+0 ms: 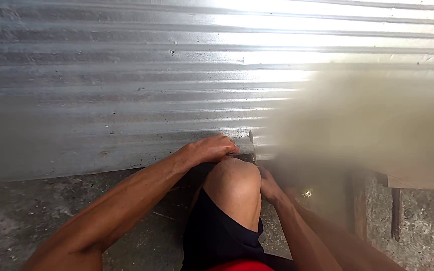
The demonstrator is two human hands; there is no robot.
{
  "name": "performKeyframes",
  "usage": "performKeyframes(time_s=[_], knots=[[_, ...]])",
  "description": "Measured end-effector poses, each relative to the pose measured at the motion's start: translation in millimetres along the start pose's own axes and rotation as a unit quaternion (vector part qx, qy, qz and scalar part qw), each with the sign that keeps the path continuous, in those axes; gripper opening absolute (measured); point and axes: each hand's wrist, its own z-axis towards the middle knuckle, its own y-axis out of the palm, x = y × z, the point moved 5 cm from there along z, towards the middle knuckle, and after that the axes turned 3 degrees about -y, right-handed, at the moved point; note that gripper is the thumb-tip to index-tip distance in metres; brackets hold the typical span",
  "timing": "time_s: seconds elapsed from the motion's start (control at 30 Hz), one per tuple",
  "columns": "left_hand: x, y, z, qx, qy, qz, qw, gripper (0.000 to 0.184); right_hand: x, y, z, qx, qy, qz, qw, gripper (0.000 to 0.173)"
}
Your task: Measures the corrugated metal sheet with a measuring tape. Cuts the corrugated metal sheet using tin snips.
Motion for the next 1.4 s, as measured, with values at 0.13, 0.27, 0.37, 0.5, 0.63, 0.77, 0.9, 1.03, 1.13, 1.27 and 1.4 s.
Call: performKeyframes(time_s=[0.13,0.27,0.37,0.5,0.63,0.77,0.9,1.03,1.13,1.27,1.4], knots=[[0.6,1.1,0.9,-0.014,-0.004,0.012,1.000,0.010,1.2,6.6,6.1,0.039,-0.017,-0.048,0.998,0.065],[2.7,5.9,1.7,-0.011,-0.006,0.014,1.000,0.013,-6.1,6.0,6.0,0.091,0.014,-0.186,0.978,0.046],[1.2,1.1,-0.9,-0.005,-0.007,0.004,1.000,0.013,-28.0,0.6,0.2,0.080,0.098,-0.285,0.950,0.026],[0.9,7.5,1.9,-0.026,-0.016,0.019,0.999,0.012,-24.8,0.6,6.2,0.097,0.146,-0.326,0.929,0.022],[5.1,32.4,7.4,0.005,-0.040,0.072,0.997,0.024,-7.4,5.9,15.7,0.120,0.106,-0.270,0.949,0.026],[9.2,49.5,1.6,0.040,-0.076,0.050,0.995,0.032,10.0,0.6,21.4,0.032,0.000,-0.151,0.988,0.029],[3.7,33.8,0.3,0.057,-0.033,0.054,0.996,0.025,33.1,6.7,18.7,-0.027,-0.056,0.076,0.995,0.059],[-1.9,24.8,1.1,0.021,-0.036,0.025,0.999,0.018,42.1,11.1,19.2,0.034,-0.063,0.147,0.987,0.068],[-2.4,26.4,1.0,0.021,-0.037,0.029,0.999,0.018,44.0,11.3,20.4,0.002,-0.033,0.117,0.993,0.120],[-2.2,30.6,1.2,0.022,-0.040,0.027,0.999,0.021,47.4,11.5,22.9,-0.025,0.003,0.092,0.995,0.111],[-0.2,25.7,0.0,0.021,-0.034,0.035,0.999,0.024,45.7,12.3,27.4,-0.032,0.010,0.086,0.996,0.088]])
